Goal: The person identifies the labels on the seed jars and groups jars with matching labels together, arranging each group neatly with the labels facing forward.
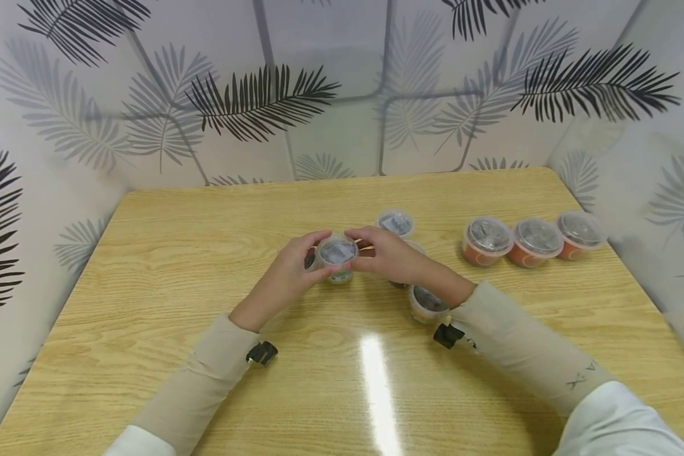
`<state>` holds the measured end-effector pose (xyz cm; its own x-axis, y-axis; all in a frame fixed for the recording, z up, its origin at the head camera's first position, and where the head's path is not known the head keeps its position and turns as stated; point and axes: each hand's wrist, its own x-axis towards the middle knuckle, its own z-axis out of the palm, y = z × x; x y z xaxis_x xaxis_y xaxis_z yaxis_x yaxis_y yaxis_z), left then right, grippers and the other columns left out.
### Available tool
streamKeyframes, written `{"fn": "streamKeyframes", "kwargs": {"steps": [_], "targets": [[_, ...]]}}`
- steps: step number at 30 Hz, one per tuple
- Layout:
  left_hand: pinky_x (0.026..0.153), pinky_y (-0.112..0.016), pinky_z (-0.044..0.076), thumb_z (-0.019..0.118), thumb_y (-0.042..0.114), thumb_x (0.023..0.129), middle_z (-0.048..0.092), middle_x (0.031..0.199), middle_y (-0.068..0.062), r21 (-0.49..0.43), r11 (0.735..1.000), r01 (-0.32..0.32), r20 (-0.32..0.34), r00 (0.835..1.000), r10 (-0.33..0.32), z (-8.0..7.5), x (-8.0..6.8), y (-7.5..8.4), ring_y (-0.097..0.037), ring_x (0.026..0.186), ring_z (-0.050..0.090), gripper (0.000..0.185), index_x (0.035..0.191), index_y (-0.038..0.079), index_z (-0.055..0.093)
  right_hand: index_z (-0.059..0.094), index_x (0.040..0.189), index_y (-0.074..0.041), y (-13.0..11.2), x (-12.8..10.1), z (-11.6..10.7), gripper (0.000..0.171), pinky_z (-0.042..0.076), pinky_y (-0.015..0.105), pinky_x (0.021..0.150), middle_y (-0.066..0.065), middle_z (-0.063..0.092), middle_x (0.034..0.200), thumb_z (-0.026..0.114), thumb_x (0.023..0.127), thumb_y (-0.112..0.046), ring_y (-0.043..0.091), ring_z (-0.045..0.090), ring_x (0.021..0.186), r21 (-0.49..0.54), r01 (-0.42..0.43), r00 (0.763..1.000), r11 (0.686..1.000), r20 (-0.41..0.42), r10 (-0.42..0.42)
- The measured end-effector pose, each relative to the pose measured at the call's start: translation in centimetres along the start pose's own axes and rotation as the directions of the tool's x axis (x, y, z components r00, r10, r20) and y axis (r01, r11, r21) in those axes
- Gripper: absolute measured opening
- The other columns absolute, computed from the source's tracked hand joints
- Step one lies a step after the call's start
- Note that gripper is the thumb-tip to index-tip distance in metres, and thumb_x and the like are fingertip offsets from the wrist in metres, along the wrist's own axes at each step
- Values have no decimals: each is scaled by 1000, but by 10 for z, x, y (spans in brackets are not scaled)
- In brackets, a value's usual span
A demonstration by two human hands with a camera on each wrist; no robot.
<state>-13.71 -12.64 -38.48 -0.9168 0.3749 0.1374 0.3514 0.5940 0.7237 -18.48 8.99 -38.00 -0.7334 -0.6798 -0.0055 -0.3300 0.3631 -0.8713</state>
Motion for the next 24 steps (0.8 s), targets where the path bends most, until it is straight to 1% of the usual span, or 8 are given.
{"fn": "streamKeyframes", "kwargs": {"steps": [3,4,6,10,11,16,20,24], "targets": [[92,-36,46,69,26,84,50,128,-12,25,1000,8,0,1000,-8,1,0,0,-23,115,48,63,137,7,41,36,138,5,0,0,0,68,45,35,93,17,38,140,69,86,-22,26,49,118,-2,-5,1000,1000,3,5],[90,-36,47,69,26,84,51,127,-11,39,999,8,0,1000,-8,1,0,0,-22,112,49,63,137,7,42,36,138,5,-1,0,0,68,46,34,93,17,38,140,69,86,-22,26,49,118,-6,-8,1000,1000,3,8],[89,-37,47,68,27,85,51,127,-11,70,998,-2,1,1000,2,2,1,0,-23,113,49,63,137,6,41,37,138,4,-2,-1,0,67,46,32,92,16,38,140,68,86,-22,25,49,118,-16,-14,1000,1000,0,14],[90,-39,45,69,28,84,50,129,-10,133,991,-22,1,1000,22,4,1,1,-24,115,46,63,137,6,42,38,138,4,-3,0,0,65,47,29,90,17,40,138,68,86,-22,25,50,117,-76,-20,1000,997,-5,20],[93,-39,43,69,27,84,49,131,-10,138,990,-22,1,1000,22,4,1,1,-25,119,44,63,137,5,42,38,138,4,-4,1,0,65,47,28,90,17,40,138,68,86,-23,25,51,116,-99,-24,1000,995,-3,24],[98,-39,40,70,28,83,50,130,-9,149,989,3,-4,1000,-2,5,0,3,-24,121,43,63,137,7,43,38,139,1,-6,3,0,66,49,29,87,15,42,137,65,88,-31,24,52,114,-209,-55,998,976,24,62],[97,-39,40,69,30,84,51,129,-9,164,986,7,-2,1000,-7,6,0,3,-23,120,43,63,137,8,43,37,139,3,-6,4,-1,68,49,30,88,16,41,138,65,88,-31,25,52,114,-233,-65,996,970,41,77],[97,-39,41,69,31,83,50,129,-9,168,986,14,8,1000,-16,6,1,3,-24,121,42,63,137,8,43,37,139,3,-6,4,-1,68,49,29,88,16,41,137,66,87,-29,25,51,114,-229,-70,995,971,50,84]]}}
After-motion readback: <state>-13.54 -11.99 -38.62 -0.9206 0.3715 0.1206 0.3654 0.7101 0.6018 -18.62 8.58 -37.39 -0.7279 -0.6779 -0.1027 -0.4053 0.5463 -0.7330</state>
